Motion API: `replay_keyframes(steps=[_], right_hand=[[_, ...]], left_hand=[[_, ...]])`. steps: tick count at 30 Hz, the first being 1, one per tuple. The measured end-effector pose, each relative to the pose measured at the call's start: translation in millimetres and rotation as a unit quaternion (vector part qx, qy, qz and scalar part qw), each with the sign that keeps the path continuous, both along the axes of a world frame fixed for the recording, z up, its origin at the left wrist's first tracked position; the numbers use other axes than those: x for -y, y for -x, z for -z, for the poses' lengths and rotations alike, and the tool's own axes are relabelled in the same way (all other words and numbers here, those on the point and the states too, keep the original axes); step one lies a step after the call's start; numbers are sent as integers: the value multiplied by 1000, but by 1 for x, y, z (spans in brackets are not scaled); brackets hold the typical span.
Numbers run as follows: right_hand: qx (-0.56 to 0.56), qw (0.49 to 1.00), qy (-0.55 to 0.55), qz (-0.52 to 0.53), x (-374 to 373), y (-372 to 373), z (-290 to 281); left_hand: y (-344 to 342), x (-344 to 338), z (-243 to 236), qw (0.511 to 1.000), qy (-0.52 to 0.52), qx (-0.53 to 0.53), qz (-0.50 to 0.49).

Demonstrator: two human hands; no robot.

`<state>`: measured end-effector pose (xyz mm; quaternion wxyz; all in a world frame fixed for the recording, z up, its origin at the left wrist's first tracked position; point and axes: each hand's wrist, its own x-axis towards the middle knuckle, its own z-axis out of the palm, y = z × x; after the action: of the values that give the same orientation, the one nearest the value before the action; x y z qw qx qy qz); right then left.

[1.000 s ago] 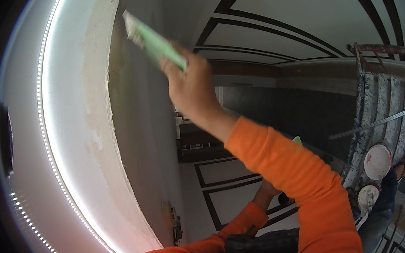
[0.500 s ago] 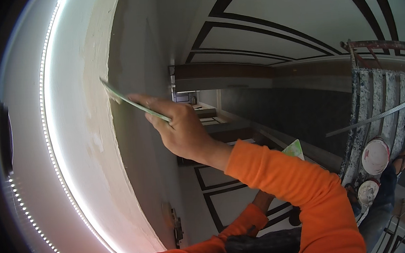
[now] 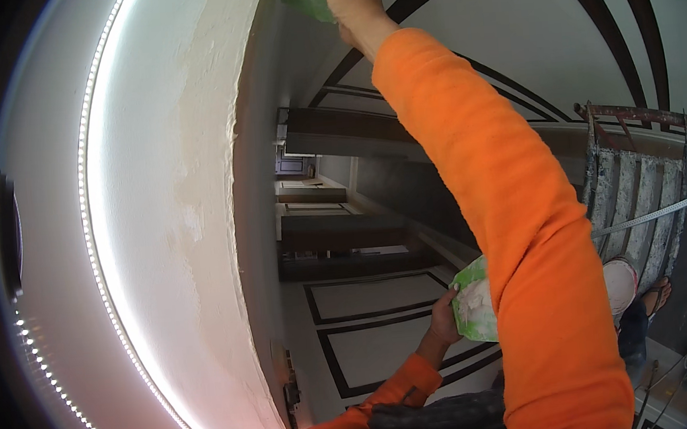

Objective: The person applies plaster to a curved ceiling section using a green plastic trowel and a hawk, smoothing the surface along a recessed LED light strip. The person then installs a perforated metal trim strip along the ceiling edge.

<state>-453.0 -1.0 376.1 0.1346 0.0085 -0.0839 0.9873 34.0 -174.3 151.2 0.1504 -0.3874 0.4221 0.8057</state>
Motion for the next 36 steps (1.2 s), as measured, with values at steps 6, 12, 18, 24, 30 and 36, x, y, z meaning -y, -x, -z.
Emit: replay_keyframes(steps=[6, 12, 18, 24, 30, 36], right_hand=[[-95, 991, 40, -90, -1, -91, 7], [-136, 978, -2, -156, 14, -277, 14], [-155, 974, -42, -158, 29, -422, 9], [-47, 981, -179, -50, -28, -339, 26], [-84, 993, 15, -86, -43, -249, 7], [-102, 985, -130, -54, -8, -400, 3]], left_hand=[[-12, 4, 15, 999, -36, 2, -13], [-13, -35, 12, 1000, 1, -5, -18], [-18, -35, 40, 965, -232, -37, 117], [-41, -15, 63, 997, 61, 24, 49], [-6, -36, 45, 992, -45, -13, 116], [-29, -42, 41, 995, 15, -73, 70]])
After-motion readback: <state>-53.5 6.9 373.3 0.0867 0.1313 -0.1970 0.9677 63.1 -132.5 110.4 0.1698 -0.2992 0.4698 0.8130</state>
